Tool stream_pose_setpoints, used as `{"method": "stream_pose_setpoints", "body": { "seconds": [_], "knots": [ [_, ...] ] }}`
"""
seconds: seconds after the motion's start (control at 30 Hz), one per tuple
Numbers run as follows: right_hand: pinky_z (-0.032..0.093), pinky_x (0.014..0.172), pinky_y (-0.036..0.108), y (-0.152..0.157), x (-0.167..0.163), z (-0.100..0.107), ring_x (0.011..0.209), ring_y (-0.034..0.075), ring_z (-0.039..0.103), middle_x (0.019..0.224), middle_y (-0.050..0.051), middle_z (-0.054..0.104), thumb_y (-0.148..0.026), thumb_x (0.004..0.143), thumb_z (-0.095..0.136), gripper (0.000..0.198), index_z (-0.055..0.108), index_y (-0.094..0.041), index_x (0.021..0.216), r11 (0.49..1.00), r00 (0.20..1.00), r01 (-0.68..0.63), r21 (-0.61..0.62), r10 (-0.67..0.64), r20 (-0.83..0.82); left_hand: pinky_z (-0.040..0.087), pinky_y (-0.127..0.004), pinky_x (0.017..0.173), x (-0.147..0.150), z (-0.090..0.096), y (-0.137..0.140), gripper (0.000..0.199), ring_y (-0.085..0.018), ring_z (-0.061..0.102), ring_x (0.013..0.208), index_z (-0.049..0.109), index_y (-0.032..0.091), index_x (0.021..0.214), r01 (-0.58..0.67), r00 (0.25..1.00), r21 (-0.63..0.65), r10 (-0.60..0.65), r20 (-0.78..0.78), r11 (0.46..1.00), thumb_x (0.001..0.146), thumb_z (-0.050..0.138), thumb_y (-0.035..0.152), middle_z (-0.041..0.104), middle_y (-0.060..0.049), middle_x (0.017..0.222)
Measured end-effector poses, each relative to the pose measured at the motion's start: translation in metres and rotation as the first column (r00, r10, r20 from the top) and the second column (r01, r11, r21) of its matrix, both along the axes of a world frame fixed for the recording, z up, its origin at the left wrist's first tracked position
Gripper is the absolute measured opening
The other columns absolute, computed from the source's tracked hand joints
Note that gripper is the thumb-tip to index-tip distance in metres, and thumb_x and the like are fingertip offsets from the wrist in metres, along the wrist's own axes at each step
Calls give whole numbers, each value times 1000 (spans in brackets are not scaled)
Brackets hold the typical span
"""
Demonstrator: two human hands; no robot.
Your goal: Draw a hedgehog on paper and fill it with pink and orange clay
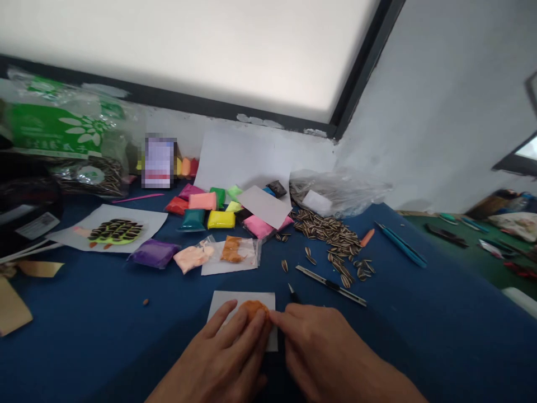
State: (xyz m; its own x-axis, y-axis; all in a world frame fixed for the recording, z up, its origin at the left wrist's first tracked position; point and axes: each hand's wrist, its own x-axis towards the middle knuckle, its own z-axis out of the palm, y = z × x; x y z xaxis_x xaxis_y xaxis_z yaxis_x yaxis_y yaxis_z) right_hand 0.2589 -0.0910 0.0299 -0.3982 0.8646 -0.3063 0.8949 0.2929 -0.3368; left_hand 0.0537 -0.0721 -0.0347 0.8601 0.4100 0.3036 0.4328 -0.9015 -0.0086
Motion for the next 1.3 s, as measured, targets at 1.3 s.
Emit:
{"method": "stream_pose_setpoints", "body": {
  "seconds": [1.3],
  "knots": [
    [43, 76, 33, 22, -7, -20, 87, 22, 58, 97, 8, 63, -9, 93, 47, 31, 68, -19, 113, 989, 997, -21, 146, 31, -69, 48, -48, 93, -15, -8, 23, 53, -31, 57, 111, 67, 32, 122, -265, 862, -584, 459, 213, 768, 73, 75, 15, 62, -5, 123]
  ]
}}
